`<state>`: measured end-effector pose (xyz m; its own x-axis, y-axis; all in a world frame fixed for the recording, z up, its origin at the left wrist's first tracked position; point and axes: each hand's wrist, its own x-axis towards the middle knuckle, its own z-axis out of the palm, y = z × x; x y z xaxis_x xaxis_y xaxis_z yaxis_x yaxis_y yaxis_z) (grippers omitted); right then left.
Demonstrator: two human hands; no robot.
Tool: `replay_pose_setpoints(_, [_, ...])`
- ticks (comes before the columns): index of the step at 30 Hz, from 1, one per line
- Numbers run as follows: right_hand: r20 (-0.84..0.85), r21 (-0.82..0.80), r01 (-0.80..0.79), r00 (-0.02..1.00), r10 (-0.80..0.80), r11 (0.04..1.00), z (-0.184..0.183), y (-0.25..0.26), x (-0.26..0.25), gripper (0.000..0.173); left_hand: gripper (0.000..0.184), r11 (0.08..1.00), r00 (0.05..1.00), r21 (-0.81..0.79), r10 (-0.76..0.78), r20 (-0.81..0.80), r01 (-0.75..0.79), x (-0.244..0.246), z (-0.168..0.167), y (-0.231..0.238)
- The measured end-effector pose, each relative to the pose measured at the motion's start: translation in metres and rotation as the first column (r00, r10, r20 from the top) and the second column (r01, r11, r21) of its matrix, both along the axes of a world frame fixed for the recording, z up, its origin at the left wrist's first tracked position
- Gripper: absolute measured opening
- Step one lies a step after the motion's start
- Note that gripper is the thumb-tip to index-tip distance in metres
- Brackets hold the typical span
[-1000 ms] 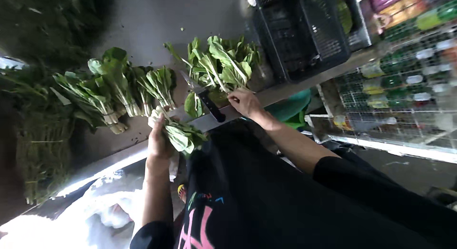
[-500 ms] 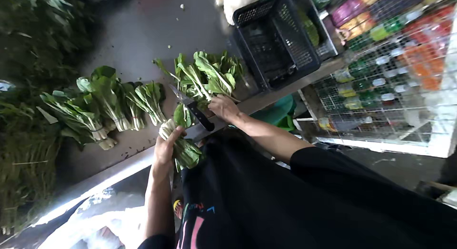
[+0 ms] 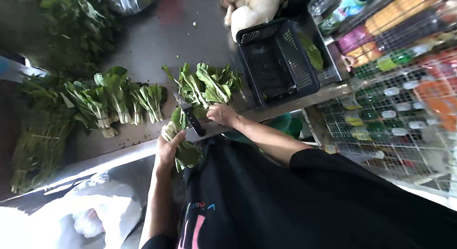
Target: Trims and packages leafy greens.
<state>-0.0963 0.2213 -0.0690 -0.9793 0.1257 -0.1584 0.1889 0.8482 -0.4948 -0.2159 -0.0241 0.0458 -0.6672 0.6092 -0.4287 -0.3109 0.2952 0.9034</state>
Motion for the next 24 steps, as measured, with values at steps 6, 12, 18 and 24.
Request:
replay_pose_setpoints(6, [0.008, -0.003, -0.184, 0.983, 0.184, 0.983, -0.002, 0.028, 0.015, 0.019, 0.046, 0.983, 0.999, -0.186, -0.013, -0.040, 0.005, 0.060, -0.006, 0.013])
replay_pose_setpoints(12, [-0.111, 0.007, -0.402, 0.910, 0.400, 0.916, -0.007, 0.040, 0.012, 0.023, 0.041, 0.956, 0.997, -0.282, 0.076, -0.015, -0.077, 0.121, -0.014, 0.006])
replay_pose_setpoints(18, [-0.018, 0.037, -0.476, 0.879, 0.477, 0.879, -0.001, 0.046, 0.003, 0.025, 0.045, 0.937, 0.991, -0.327, 0.131, 0.011, -0.120, 0.154, -0.017, 0.002])
replay_pose_setpoints(24, [-0.050, 0.043, -0.495, 0.866, 0.497, 0.868, -0.005, 0.054, 0.001, 0.019, 0.042, 0.918, 0.992, -0.381, 0.080, -0.096, -0.111, 0.148, -0.003, 0.011])
